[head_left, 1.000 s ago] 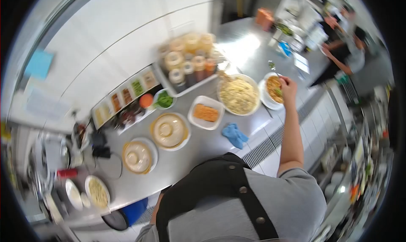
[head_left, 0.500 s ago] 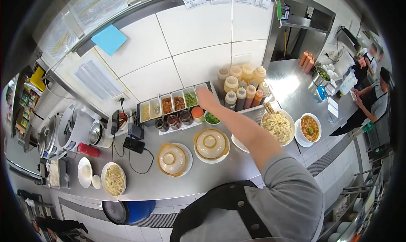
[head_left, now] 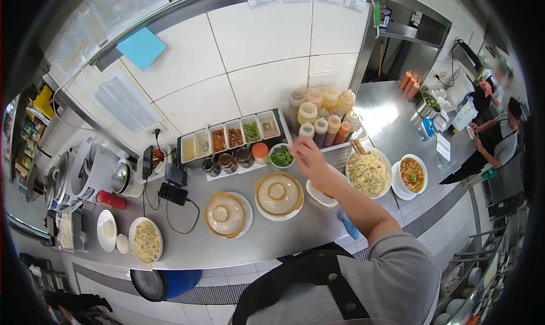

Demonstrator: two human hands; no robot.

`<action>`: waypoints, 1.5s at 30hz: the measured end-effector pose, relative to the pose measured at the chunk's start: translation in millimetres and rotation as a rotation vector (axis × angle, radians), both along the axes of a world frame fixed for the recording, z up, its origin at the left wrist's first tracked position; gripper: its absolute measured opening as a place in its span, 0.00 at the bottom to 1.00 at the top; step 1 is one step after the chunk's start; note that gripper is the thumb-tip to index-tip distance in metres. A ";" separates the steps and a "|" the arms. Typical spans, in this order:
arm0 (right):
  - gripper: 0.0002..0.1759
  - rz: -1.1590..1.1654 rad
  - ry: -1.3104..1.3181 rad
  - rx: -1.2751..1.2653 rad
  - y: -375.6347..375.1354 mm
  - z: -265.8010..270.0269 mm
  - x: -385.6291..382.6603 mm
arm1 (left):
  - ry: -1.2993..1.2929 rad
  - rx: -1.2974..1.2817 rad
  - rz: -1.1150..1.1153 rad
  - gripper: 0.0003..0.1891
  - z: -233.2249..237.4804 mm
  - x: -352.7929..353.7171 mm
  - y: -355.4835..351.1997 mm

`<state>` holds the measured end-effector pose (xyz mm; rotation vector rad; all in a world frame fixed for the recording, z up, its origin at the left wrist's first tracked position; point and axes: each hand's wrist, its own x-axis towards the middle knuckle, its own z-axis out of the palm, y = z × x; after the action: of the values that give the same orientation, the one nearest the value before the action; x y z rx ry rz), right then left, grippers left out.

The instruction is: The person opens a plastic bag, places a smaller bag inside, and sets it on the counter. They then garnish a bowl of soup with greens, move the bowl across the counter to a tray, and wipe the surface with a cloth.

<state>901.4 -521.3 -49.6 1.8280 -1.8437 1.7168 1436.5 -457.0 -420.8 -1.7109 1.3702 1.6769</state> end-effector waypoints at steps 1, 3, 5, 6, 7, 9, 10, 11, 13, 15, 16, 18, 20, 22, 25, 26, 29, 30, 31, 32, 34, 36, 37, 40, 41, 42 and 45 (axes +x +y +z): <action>0.06 -0.002 0.022 0.085 41.0 8.3 -7.4 | -0.007 0.000 -0.018 0.13 -2.1 -5.7 4.7; 0.07 -0.024 0.037 0.248 121.5 -8.2 -30.8 | -0.012 0.008 -0.056 0.13 -5.2 -24.6 16.0; 0.11 -0.057 0.011 0.359 198.4 -39.1 -49.4 | -0.008 0.007 -0.109 0.13 -8.8 -49.3 29.5; 0.14 -0.127 -0.009 0.527 240.5 -64.7 -62.8 | -0.006 0.001 -0.143 0.13 -11.4 -62.7 36.7; 0.18 -0.177 -0.164 0.508 278.0 -91.5 -71.4 | 0.002 -0.003 -0.176 0.13 -14.4 -80.9 44.6; 0.20 -0.363 -0.639 0.631 353.2 -140.8 -97.2 | 0.031 -0.015 -0.245 0.13 -14.7 -124.1 62.4; 0.18 -0.515 -0.895 0.626 382.3 -156.8 -112.1 | 0.051 -0.025 -0.279 0.13 -12.8 -150.3 74.3; 0.18 -0.669 -1.153 0.612 403.1 -168.9 -131.5 | 0.073 -0.035 -0.312 0.13 -10.2 -180.2 86.3; 0.17 -0.748 -1.357 0.356 430.7 -188.8 -170.8 | 0.122 -0.055 -0.368 0.13 -5.0 -239.2 108.8; 0.17 -0.756 -1.452 0.192 462.2 -222.7 -208.8 | 0.157 -0.070 -0.425 0.14 -3.1 -294.6 129.9; 0.17 -0.663 -1.400 0.193 471.5 -229.3 -222.5 | 0.154 -0.069 -0.443 0.14 0.6 -311.6 138.6; 0.18 -0.661 -1.493 0.202 466.6 -210.6 -239.2 | 0.141 -0.062 -0.493 0.14 9.9 -334.7 149.1; 0.18 -0.601 -1.565 0.202 465.4 -200.3 -244.7 | 0.095 -0.046 -0.538 0.14 18.7 -334.2 147.9; 0.17 -0.628 -1.595 0.195 462.1 -195.1 -245.9 | 0.063 -0.033 -0.576 0.14 26.4 -343.2 145.4; 0.16 -0.625 -1.662 0.164 457.1 -190.9 -252.3 | 0.030 -0.029 -0.603 0.14 33.1 -356.6 146.8; 0.16 -0.613 -1.656 0.164 453.5 -181.7 -257.2 | 0.019 -0.033 -0.601 0.14 36.4 -360.4 146.5; 0.16 -0.604 -1.659 0.194 440.4 -179.9 -281.6 | -0.016 -0.045 -0.583 0.15 42.8 -362.2 144.9; 0.16 -0.602 -1.655 0.210 435.3 -182.0 -289.7 | -0.026 -0.048 -0.574 0.15 46.0 -362.3 143.9; 0.16 -0.599 -1.670 0.202 429.6 -182.9 -297.0 | -0.035 -0.053 -0.563 0.15 49.0 -362.1 143.9; 0.16 -0.591 -1.677 0.198 422.6 -182.9 -307.1 | -0.044 -0.058 -0.550 0.15 51.3 -362.5 143.0; 0.16 -0.544 -1.668 0.186 408.1 -181.4 -329.2 | -0.053 -0.067 -0.523 0.15 52.1 -362.7 143.0; 0.16 -0.566 -1.650 0.196 393.8 -189.1 -352.2 | -0.062 -0.084 -0.484 0.15 55.9 -363.0 145.7; 0.17 -0.559 -1.638 0.208 382.8 -192.4 -365.0 | -0.057 -0.087 -0.460 0.15 55.6 -364.7 149.3; 0.17 -0.516 -1.620 0.180 353.3 -177.3 -397.4 | -0.043 -0.101 -0.383 0.15 52.1 -375.2 162.4; 0.17 -0.511 -1.598 0.182 347.1 -180.2 -409.1 | -0.037 -0.107 -0.361 0.15 49.7 -379.2 167.1; 0.18 -0.522 -1.579 0.180 342.2 -179.7 -421.2 | -0.036 -0.103 -0.346 0.15 47.6 -383.3 172.6; 0.17 -0.556 -1.547 0.226 319.3 -180.4 -457.2 | -0.031 -0.114 -0.321 0.16 45.8 -388.7 186.0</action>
<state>444.3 -202.0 -230.0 -0.5121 -2.4442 2.8559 1047.8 -271.0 -375.1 -1.4712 1.6516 1.4131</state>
